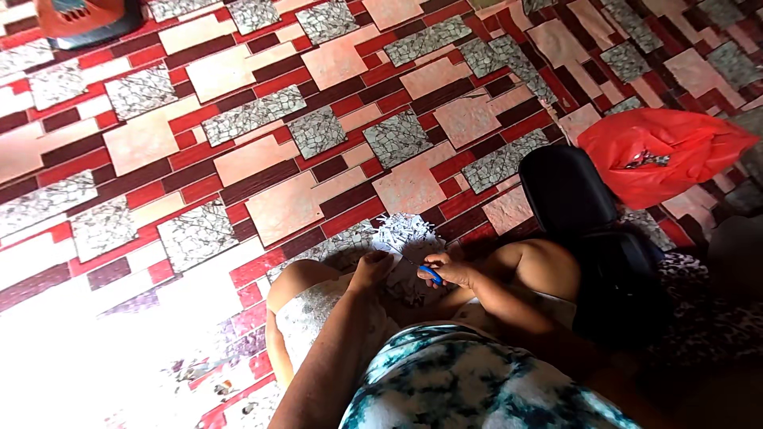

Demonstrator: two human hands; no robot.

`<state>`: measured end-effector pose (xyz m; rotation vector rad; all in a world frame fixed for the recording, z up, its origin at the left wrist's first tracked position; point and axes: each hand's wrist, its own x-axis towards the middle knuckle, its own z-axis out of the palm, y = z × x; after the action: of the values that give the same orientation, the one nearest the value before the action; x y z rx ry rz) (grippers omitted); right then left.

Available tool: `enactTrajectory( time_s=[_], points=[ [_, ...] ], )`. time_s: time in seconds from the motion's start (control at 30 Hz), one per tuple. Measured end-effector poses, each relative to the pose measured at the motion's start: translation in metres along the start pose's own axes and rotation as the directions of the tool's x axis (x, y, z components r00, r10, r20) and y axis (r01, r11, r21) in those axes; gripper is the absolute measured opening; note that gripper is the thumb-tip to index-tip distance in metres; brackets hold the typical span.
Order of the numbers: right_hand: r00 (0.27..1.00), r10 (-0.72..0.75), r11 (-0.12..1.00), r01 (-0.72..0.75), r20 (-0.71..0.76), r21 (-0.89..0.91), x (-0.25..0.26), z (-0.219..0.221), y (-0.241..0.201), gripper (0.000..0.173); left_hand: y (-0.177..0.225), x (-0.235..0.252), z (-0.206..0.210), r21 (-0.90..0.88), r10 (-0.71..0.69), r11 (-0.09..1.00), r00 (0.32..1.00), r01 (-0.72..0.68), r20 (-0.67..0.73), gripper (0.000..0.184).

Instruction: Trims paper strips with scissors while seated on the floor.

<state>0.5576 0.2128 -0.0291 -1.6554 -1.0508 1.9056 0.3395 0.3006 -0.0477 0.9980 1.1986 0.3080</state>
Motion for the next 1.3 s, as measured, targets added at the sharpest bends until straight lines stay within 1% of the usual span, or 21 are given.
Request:
enactTrajectory(
  time_s=[0.2,0.37,0.47,0.57,0.63,0.73,0.93,1.1,1.23,1.3],
  points=[
    [1.000,-0.029,1.000,0.029,-0.006,0.011,0.0021,0.0006,0.0008,0.028,0.0003,0.0004,-0.0005,0.035,0.001,0.999,1.000,-0.002,0.019,0.013],
    [0.994,-0.094,0.995,0.095,-0.050,0.010,-0.0024,0.0025,-0.0021,0.027,0.0001,0.0006,-0.0008,0.030,0.000,1.000,1.000,0.000,0.018,0.013],
    [0.996,-0.083,0.996,0.084,-0.035,0.011,-0.0035,0.0010,-0.0022,0.027,0.0013,0.0002,-0.0005,0.032,-0.004,0.999,1.000,0.004,0.004,0.013],
    [1.000,-0.007,1.000,0.007,-0.013,0.014,-0.0018,0.0003,-0.0018,0.027,0.0031,-0.0010,0.0006,0.017,-0.019,1.000,0.999,0.020,-0.031,0.013],
    [1.000,0.013,0.999,-0.013,0.004,0.040,-0.0003,-0.0003,-0.0005,0.027,0.0029,-0.0008,0.0009,0.008,-0.018,1.000,0.999,0.019,-0.037,0.013],
    [1.000,-0.004,0.999,0.004,0.014,0.039,0.0011,-0.0002,0.0010,0.025,0.0007,0.0004,0.0009,0.021,0.002,1.000,0.999,-0.002,-0.035,0.013],
    [0.999,-0.032,0.999,0.032,0.009,0.015,0.0020,0.0016,0.0014,0.026,-0.0007,0.0006,0.0003,0.050,0.019,0.999,1.000,-0.018,-0.005,0.013],
    [0.996,-0.082,0.996,0.082,-0.036,0.025,0.0006,0.0036,0.0005,0.026,0.0009,-0.0003,0.0012,0.048,0.007,0.999,1.000,-0.006,-0.009,0.013],
    [0.996,-0.074,0.997,0.076,-0.048,0.035,-0.0027,0.0020,-0.0023,0.026,0.0011,0.0000,0.0006,0.039,0.014,0.999,1.000,-0.013,-0.003,0.014],
    [0.999,-0.037,0.999,0.038,-0.033,0.038,-0.0025,0.0005,-0.0028,0.025,0.0021,-0.0004,0.0005,0.035,0.009,0.999,1.000,-0.009,-0.008,0.013]
  ],
)
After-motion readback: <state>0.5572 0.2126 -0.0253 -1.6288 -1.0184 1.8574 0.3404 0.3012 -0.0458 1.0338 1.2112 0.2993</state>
